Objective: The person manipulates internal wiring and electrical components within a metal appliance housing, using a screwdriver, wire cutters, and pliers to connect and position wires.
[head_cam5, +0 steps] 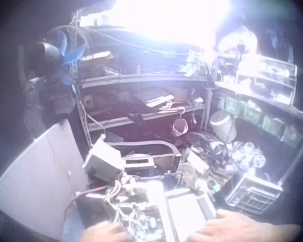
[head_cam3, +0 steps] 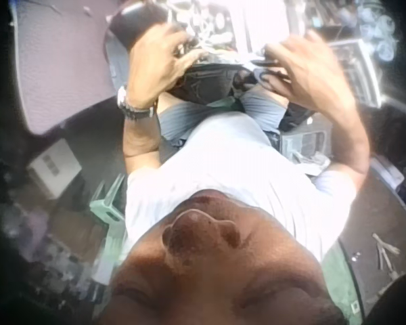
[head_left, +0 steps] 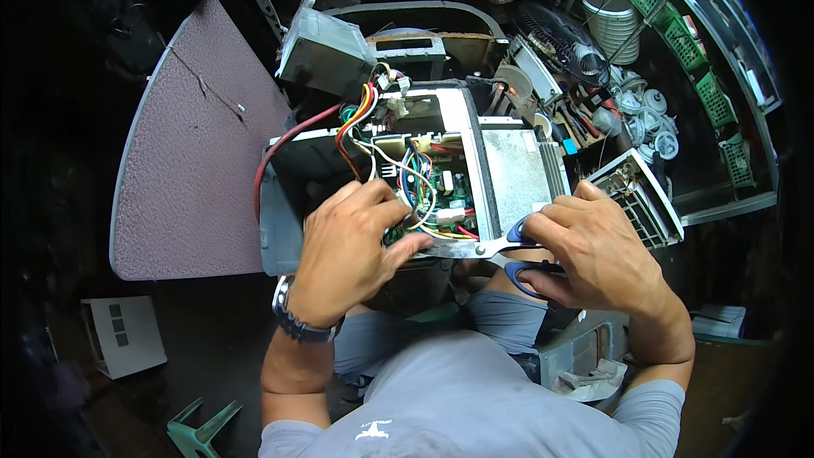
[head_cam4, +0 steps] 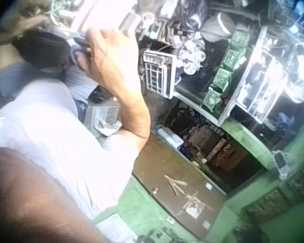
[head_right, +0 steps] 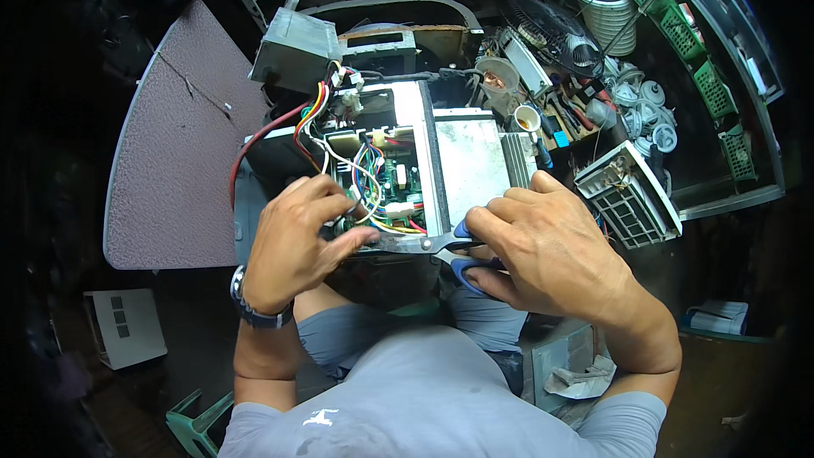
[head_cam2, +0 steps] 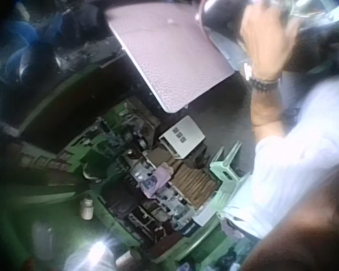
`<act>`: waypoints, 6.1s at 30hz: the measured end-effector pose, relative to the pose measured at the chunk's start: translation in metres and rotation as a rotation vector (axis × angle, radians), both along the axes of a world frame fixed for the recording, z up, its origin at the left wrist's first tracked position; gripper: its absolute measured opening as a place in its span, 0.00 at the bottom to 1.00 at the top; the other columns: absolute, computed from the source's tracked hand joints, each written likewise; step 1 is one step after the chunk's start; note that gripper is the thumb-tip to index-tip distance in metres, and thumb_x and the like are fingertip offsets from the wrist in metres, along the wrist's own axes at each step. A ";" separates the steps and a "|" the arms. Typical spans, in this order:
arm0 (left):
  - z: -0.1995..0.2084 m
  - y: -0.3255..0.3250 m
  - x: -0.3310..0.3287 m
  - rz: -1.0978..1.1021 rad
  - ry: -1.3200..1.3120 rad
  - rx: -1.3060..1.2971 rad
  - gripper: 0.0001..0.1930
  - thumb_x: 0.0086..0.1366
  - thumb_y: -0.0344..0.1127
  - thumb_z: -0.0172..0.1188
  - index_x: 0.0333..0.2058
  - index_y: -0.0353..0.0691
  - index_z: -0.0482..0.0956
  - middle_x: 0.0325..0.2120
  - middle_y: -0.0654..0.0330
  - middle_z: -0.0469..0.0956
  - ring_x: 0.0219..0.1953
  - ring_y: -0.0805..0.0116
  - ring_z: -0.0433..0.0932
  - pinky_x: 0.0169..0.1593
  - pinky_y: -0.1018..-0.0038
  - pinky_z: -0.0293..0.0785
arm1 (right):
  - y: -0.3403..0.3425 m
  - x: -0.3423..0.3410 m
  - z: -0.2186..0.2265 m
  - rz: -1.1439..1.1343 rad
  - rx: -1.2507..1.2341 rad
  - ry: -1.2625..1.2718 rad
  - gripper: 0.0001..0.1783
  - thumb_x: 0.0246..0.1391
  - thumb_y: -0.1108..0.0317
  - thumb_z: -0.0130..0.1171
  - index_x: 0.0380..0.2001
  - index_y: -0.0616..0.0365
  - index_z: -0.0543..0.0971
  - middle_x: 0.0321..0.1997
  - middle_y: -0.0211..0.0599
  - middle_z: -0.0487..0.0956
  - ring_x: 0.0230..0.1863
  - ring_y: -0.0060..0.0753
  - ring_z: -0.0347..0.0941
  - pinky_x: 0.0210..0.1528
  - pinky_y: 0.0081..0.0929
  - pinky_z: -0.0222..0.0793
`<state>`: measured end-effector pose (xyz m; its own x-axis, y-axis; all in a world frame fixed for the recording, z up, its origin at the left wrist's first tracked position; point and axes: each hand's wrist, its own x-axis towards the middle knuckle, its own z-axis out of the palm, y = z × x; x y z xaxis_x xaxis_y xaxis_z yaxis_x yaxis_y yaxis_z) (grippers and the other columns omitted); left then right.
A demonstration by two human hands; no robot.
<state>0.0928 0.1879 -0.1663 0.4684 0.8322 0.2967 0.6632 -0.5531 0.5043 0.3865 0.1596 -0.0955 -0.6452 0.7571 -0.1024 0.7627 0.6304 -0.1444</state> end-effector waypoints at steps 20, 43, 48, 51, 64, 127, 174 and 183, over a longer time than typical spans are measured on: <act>-0.086 -0.013 0.022 0.182 -1.247 -0.391 0.12 0.80 0.42 0.58 0.40 0.39 0.78 0.34 0.69 0.77 0.36 0.82 0.68 0.42 0.81 0.66 | 0.015 -0.034 -0.001 0.037 0.012 0.004 0.17 0.52 0.54 0.72 0.35 0.53 0.78 0.26 0.35 0.80 0.31 0.42 0.81 0.38 0.37 0.68; -0.056 -0.014 0.014 0.182 -1.302 -0.658 0.10 0.79 0.38 0.59 0.37 0.40 0.79 0.26 0.73 0.69 0.27 0.85 0.60 0.33 0.83 0.57 | 0.018 -0.034 -0.024 0.102 0.149 0.027 0.12 0.52 0.61 0.67 0.34 0.55 0.78 0.22 0.37 0.81 0.26 0.40 0.81 0.36 0.37 0.69; -0.064 -0.016 0.035 0.261 -1.328 -0.518 0.11 0.80 0.38 0.57 0.37 0.41 0.78 0.24 0.74 0.66 0.27 0.85 0.58 0.32 0.82 0.56 | 0.006 -0.031 -0.026 0.052 0.141 0.036 0.13 0.52 0.60 0.67 0.35 0.55 0.78 0.22 0.37 0.81 0.27 0.41 0.82 0.37 0.37 0.70; -0.068 -0.016 0.039 0.375 -1.280 -0.437 0.10 0.80 0.38 0.56 0.37 0.41 0.78 0.24 0.74 0.65 0.28 0.84 0.58 0.33 0.81 0.56 | 0.002 -0.028 -0.033 0.014 0.118 0.059 0.14 0.55 0.58 0.67 0.36 0.56 0.79 0.23 0.36 0.81 0.29 0.41 0.82 0.38 0.38 0.71; -0.093 -0.025 0.031 0.174 -1.361 -0.392 0.09 0.80 0.38 0.56 0.44 0.38 0.79 0.31 0.69 0.71 0.35 0.82 0.67 0.43 0.80 0.66 | -0.094 0.277 -0.326 -1.442 0.354 0.522 0.18 0.62 0.53 0.67 0.45 0.55 0.78 0.34 0.48 0.86 0.37 0.53 0.85 0.41 0.46 0.78; -0.095 -0.029 0.011 0.244 -0.935 -0.172 0.13 0.67 0.40 0.62 0.40 0.35 0.84 0.42 0.55 0.73 0.43 0.69 0.72 0.48 0.74 0.69 | 0.077 0.258 -0.380 -0.944 -0.706 1.399 0.20 0.61 0.72 0.53 0.57 0.58 0.74 0.46 0.40 0.81 0.42 0.35 0.83 0.46 0.33 0.77; -0.105 -0.021 0.019 0.287 -0.977 -0.088 0.06 0.78 0.32 0.58 0.46 0.35 0.78 0.38 0.61 0.77 0.41 0.70 0.75 0.48 0.73 0.72 | -0.044 -0.044 -0.035 -0.031 0.393 -0.125 0.13 0.57 0.63 0.58 0.42 0.59 0.77 0.43 0.52 0.75 0.43 0.45 0.71 0.44 0.41 0.65; -0.113 -0.018 0.022 0.308 -0.954 -0.063 0.06 0.79 0.33 0.56 0.44 0.37 0.78 0.39 0.61 0.79 0.41 0.68 0.75 0.49 0.70 0.71 | -0.058 -0.056 -0.038 -0.120 0.274 -0.054 0.17 0.55 0.64 0.58 0.48 0.55 0.79 0.37 0.48 0.72 0.36 0.43 0.73 0.40 0.40 0.67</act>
